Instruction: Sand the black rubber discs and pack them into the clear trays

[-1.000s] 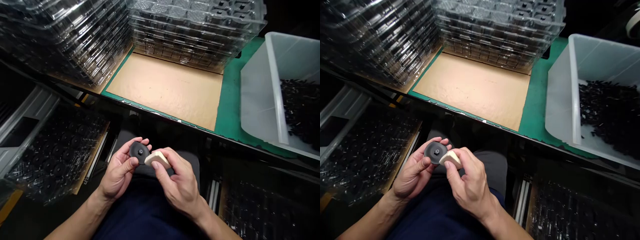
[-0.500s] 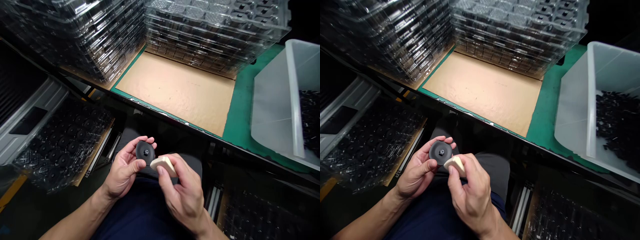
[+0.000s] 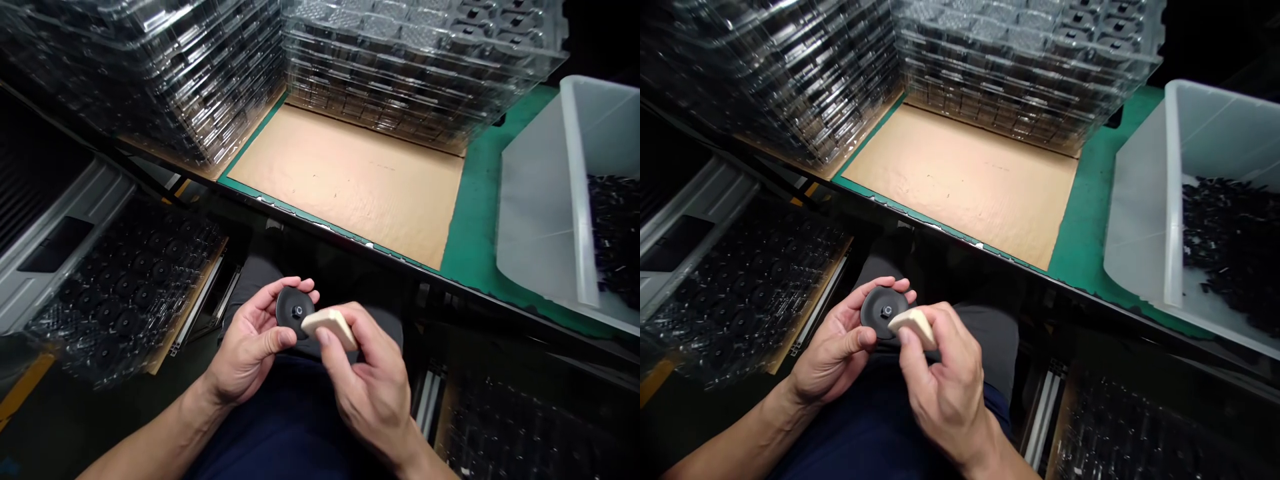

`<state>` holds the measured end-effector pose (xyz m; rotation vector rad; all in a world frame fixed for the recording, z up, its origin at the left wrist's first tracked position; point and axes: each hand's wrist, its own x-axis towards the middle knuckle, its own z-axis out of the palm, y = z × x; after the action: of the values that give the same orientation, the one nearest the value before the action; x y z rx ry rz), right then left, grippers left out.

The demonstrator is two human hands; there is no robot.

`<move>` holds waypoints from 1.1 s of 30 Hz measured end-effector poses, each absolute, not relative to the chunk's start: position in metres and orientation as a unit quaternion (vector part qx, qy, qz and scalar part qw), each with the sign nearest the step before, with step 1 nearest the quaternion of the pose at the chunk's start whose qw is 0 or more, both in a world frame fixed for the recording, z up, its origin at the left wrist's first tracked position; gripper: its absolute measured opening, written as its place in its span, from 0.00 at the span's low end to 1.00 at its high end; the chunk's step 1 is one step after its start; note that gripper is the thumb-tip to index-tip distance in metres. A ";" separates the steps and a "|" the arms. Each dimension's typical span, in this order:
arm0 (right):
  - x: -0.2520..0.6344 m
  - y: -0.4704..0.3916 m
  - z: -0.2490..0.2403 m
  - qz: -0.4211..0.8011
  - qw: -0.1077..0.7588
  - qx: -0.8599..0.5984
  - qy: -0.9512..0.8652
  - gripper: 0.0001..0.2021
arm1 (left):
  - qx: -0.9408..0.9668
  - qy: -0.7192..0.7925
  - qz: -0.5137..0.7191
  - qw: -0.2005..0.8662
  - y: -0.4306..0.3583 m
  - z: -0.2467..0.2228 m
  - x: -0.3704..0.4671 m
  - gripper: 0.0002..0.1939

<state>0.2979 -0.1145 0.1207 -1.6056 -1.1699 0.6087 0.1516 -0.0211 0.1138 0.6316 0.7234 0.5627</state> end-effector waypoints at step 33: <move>0.302 -0.110 0.123 0.291 0.372 -0.655 -0.590 0.11 | 0.221 0.400 0.197 0.867 -0.016 0.107 0.135 0.19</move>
<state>0.3023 -0.1095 0.1230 -1.6776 -1.5123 0.7452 0.1349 -0.0158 0.1072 0.4626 0.8379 0.4114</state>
